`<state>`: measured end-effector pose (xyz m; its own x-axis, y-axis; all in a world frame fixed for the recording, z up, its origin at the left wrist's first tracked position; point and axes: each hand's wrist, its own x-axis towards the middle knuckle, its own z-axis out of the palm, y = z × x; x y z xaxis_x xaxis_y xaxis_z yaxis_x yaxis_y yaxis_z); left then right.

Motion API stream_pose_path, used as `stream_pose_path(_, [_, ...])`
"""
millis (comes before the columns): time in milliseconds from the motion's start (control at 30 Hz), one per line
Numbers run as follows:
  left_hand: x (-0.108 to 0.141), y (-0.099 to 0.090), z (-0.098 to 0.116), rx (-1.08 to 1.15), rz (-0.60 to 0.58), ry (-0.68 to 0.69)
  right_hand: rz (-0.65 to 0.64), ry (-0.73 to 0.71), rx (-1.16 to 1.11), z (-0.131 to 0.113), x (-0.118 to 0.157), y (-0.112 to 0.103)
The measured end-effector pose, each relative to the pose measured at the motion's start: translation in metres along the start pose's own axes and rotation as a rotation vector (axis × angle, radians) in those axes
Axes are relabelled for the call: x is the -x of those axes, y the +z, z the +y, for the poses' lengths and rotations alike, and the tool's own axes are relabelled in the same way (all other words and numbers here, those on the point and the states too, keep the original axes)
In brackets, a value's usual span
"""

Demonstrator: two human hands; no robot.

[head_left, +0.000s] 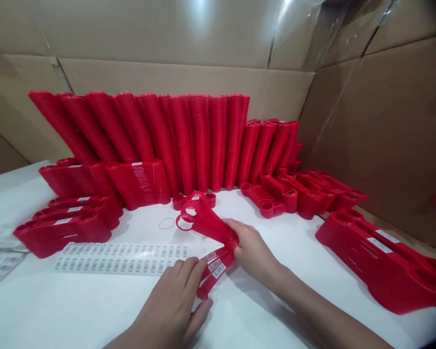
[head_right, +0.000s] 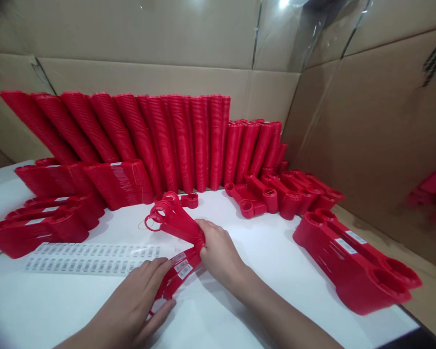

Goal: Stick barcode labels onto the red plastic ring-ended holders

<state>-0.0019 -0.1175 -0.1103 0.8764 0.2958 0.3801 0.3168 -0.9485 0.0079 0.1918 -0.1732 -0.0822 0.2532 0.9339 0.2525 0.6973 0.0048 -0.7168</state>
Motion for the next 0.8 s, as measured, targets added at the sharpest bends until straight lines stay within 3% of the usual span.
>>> stream_pose_path(100, [0.007,0.012,0.008,-0.136,0.034,0.045,-0.022,-0.006,-0.032,0.0,0.001,0.001])
stream_pose_path(200, [0.008,0.012,0.009,-0.188,0.051,0.065,-0.049,0.002,-0.032,0.0,0.002,0.002])
stream_pose_path(333, [-0.008,-0.011,-0.01,0.081,-0.019,0.011,-0.076,0.026,-0.035,-0.003,0.002,0.001])
stream_pose_path(433, [-0.025,-0.028,-0.035,0.229,-0.009,-0.158,-0.083,0.025,-0.063,-0.005,0.002,0.0])
stream_pose_path(633, [-0.032,-0.014,-0.055,0.32,-0.225,-0.238,-0.106,0.058,-0.04,-0.004,0.003,0.002])
stream_pose_path(800, [-0.033,-0.021,-0.054,0.49,-0.25,-0.254,-0.112,0.083,-0.064,-0.003,0.003,0.001])
